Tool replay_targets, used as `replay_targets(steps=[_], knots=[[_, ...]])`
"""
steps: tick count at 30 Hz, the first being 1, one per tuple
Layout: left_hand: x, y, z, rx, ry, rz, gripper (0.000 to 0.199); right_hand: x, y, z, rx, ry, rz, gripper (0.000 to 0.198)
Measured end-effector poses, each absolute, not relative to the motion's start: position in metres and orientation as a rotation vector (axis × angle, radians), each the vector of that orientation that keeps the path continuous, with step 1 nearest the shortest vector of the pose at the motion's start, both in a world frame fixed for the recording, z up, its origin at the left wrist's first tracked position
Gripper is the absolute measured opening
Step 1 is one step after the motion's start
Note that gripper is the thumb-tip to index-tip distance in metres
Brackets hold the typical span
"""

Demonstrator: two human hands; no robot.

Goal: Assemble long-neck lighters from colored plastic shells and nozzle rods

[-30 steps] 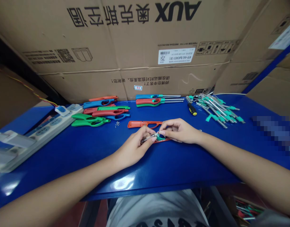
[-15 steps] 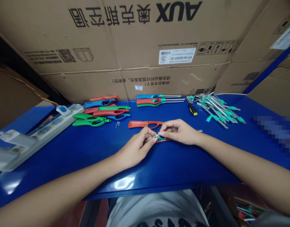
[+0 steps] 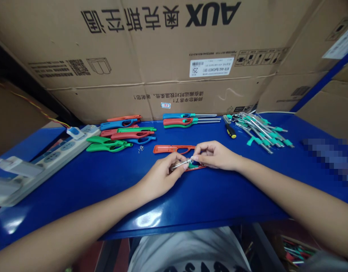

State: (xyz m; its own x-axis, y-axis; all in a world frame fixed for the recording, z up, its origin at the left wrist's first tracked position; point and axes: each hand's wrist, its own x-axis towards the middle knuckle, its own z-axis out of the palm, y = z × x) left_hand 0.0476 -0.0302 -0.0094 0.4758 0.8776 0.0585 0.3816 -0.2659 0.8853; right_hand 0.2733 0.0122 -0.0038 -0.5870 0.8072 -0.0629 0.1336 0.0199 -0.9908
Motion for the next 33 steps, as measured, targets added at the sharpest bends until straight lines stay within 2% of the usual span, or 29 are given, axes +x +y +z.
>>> replay_targets(steps=[5, 17, 25, 33], knots=[[0.048, -0.029, -0.008, 1.778, 1.042, 0.738, 0.024, 0.275, 0.012, -0.003, -0.974, -1.740, 1.641, 0.043], [0.052, -0.031, -0.010, 1.707, 1.063, 0.796, 0.031, 0.267, 0.004, -0.003, -1.066, -1.750, 1.447, 0.043], [0.054, -0.033, -0.009, 1.748, 1.057, 0.811, 0.027, 0.262, -0.003, -0.005, -1.073, -1.731, 1.394, 0.046], [0.052, -0.028, -0.009, 1.693, 1.044, 0.848, 0.029, 0.269, 0.006, -0.004, -1.034, -1.733, 1.533, 0.043]])
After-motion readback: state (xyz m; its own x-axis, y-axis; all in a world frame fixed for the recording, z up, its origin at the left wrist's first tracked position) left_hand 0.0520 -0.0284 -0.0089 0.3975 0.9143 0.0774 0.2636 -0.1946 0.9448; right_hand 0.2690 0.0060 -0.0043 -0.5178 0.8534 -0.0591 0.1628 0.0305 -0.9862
